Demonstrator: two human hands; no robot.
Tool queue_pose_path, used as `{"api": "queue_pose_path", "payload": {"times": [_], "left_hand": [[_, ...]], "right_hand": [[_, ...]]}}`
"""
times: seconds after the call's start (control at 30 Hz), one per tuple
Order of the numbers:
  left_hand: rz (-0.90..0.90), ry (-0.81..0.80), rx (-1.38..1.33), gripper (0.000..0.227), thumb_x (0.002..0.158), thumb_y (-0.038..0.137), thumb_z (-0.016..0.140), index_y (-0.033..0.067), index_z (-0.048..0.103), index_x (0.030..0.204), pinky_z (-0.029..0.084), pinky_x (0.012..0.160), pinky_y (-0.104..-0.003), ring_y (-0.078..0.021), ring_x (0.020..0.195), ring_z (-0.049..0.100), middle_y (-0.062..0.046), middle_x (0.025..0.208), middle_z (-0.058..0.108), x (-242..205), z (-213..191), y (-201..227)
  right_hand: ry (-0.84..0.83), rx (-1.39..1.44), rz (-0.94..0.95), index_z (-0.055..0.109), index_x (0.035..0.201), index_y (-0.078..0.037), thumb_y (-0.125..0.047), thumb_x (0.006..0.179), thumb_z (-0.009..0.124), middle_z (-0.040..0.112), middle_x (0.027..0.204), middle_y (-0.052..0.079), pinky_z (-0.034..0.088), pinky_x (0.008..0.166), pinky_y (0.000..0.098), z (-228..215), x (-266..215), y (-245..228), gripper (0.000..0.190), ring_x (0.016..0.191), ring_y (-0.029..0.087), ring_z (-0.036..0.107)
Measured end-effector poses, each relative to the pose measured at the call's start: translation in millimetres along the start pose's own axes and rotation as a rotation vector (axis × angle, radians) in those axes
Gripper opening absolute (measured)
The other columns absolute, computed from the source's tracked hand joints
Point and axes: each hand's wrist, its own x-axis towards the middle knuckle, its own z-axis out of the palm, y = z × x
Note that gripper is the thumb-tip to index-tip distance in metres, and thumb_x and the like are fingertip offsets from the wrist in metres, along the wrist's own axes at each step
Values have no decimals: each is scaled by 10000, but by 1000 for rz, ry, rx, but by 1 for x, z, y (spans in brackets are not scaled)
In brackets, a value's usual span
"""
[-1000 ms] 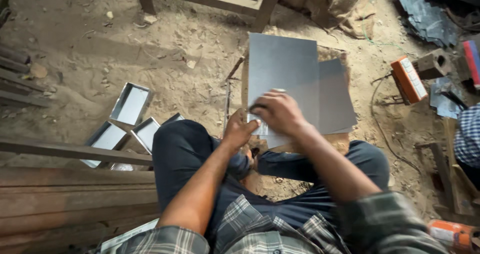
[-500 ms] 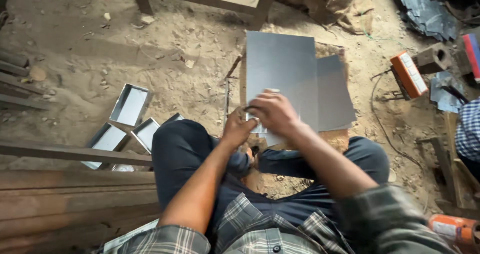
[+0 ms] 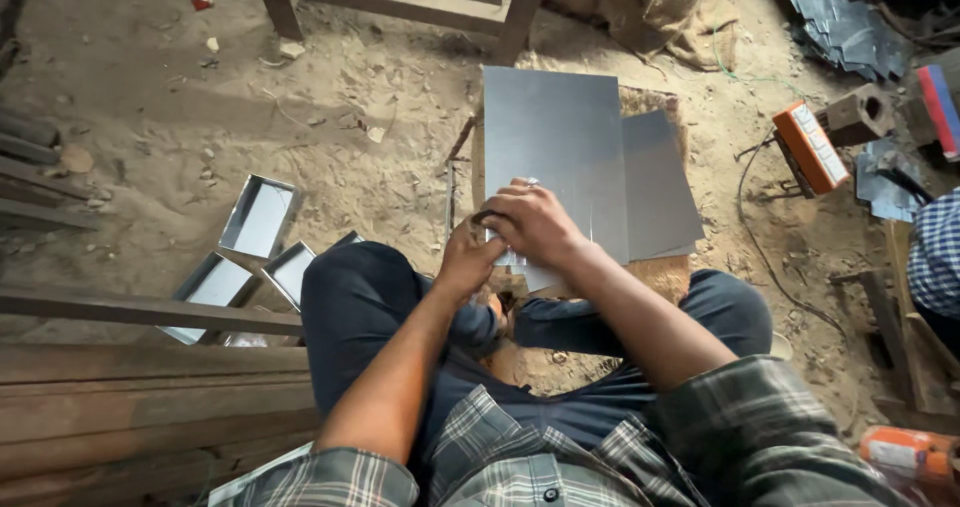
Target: The person sits cross-legged on the ground and uses a green sanding disc to manually sand the surface of a rectangular metal sheet. They repeatedly rub the disc across the sheet, occasionally lifting and repositioning it to work on different areas.
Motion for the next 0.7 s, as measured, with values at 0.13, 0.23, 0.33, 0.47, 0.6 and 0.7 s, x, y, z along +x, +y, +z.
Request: {"api": "queue_pose_path", "payload": {"times": [0.13, 0.23, 0.33, 0.47, 0.6, 0.7], "left_hand": [[-138, 19, 161, 298, 895, 106, 736, -47, 673, 1142, 480, 664, -341, -176, 771, 583, -91, 905, 667, 3, -4, -7], [-32, -21, 54, 295, 873, 120, 725, -19, 680, 1130, 559, 767, -294, -128, 866, 673, -52, 980, 740, 0, -5, -8], [-23, -21, 86, 292, 869, 140, 721, 10, 679, 1127, 564, 795, -290, -123, 884, 688, -44, 991, 748, 3, -2, 0], [-30, 8, 117, 301, 861, 196, 742, 3, 713, 1090, 560, 779, -318, -142, 862, 679, -60, 974, 749, -3, 2, 10], [-120, 176, 419, 465, 762, 390, 818, 20, 734, 1031, 575, 770, -350, -225, 842, 727, -85, 924, 772, -13, 7, 29], [-185, 248, 802, 769, 654, 592, 864, 17, 717, 1143, 574, 899, -370, -295, 1023, 758, -166, 1076, 769, -20, 13, 38]], "right_hand": [[30, 27, 1, 774, 995, -72, -201, 972, 663, 769, 981, 98, 532, 923, 431, -17, -14, 0, 172, 941, 238, 700], [21, -25, 60, 765, 983, -48, -208, 954, 686, 759, 967, 118, 544, 895, 435, -39, -33, 6, 181, 938, 262, 691], [97, 62, 285, 765, 996, -27, -203, 943, 724, 742, 910, 140, 550, 771, 417, -43, -53, 7, 187, 831, 263, 679], [530, 553, 480, 724, 1065, -36, -166, 953, 718, 751, 896, 74, 590, 568, 256, -21, -86, 7, 172, 717, 114, 715], [638, 724, 581, 731, 1060, -2, -122, 956, 734, 724, 775, 76, 471, 468, 212, -7, -117, 9, 159, 571, 74, 618], [631, 839, 524, 712, 1057, -2, -111, 923, 746, 700, 764, 57, 455, 460, 215, -14, -126, 6, 176, 556, 61, 597]]}}
